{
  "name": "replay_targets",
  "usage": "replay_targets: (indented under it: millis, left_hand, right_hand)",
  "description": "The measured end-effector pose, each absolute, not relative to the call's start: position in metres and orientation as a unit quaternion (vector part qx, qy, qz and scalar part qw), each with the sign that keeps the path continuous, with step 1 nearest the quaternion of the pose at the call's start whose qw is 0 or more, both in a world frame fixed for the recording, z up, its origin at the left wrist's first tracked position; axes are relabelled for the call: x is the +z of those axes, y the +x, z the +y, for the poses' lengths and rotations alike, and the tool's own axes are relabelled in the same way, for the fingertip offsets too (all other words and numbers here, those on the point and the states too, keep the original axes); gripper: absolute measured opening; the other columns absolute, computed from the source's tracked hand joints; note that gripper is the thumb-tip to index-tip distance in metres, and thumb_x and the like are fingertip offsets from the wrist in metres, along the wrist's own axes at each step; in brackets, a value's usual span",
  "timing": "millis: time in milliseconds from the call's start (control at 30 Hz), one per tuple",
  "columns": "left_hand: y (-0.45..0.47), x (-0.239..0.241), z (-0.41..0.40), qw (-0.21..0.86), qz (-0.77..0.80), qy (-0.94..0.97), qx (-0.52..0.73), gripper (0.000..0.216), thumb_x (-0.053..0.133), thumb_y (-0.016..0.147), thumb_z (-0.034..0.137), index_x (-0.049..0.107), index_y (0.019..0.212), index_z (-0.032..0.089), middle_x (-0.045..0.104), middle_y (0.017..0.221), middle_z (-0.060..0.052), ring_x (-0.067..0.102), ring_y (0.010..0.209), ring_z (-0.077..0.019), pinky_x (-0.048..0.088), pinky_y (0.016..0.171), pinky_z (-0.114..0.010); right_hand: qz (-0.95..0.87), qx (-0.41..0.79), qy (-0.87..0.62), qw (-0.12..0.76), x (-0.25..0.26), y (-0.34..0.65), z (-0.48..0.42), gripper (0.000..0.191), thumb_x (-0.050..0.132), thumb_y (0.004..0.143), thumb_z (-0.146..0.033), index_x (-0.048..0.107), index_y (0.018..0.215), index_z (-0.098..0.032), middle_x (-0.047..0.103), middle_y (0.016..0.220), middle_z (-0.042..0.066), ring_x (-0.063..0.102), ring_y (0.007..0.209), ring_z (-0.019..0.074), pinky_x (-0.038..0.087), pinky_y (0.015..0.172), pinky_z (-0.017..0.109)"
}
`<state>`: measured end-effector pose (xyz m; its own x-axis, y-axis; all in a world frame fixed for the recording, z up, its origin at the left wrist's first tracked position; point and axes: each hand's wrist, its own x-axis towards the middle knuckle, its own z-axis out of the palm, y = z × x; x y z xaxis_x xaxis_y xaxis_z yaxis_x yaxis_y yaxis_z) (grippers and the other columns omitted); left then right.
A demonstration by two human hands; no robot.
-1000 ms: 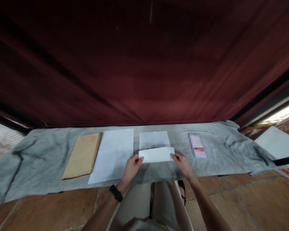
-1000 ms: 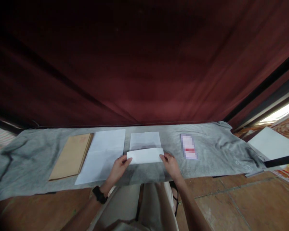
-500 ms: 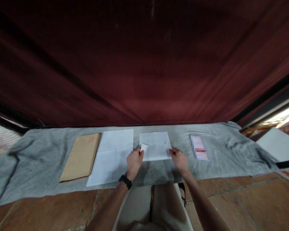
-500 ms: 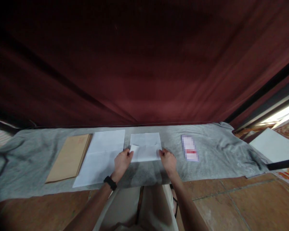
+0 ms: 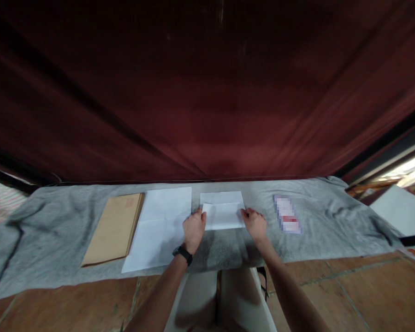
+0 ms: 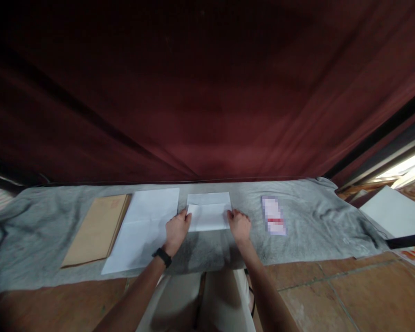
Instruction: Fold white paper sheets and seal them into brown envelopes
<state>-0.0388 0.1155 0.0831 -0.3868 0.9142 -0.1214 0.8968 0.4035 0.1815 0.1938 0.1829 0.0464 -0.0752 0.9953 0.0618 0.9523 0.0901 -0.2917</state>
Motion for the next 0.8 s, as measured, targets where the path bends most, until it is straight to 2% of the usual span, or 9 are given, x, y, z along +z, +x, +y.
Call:
replay_targets:
  millis: [233, 800]
  left_hand:
    - [-0.043, 0.079, 0.132, 0.089, 0.841, 0.531, 0.054, 0.041, 0.036, 0.103, 0.042, 0.068, 0.116, 0.020, 0.076, 0.095, -0.013, 0.073, 0.093, -0.0254, 0.048, 0.077, -0.032]
    - [-0.051, 0.076, 0.162, 0.065, 0.852, 0.515, 0.069, 0.041, 0.037, 0.102, 0.041, 0.070, 0.110, 0.018, 0.076, 0.092, -0.014, 0.073, 0.092, -0.0259, 0.049, 0.077, -0.033]
  right_hand:
    - [-0.723, 0.054, -0.683, 0.085, 0.051, 0.186, 0.194, 0.035, 0.048, 0.102, -0.043, 0.072, 0.092, -0.019, 0.078, 0.095, 0.011, 0.073, 0.088, 0.0226, 0.044, 0.085, 0.030]
    - [-0.735, -0.017, -0.669, 0.114, 0.041, 0.174, 0.224, 0.035, 0.047, 0.103, -0.039, 0.070, 0.092, -0.015, 0.075, 0.093, 0.013, 0.069, 0.088, 0.0220, 0.038, 0.084, 0.032]
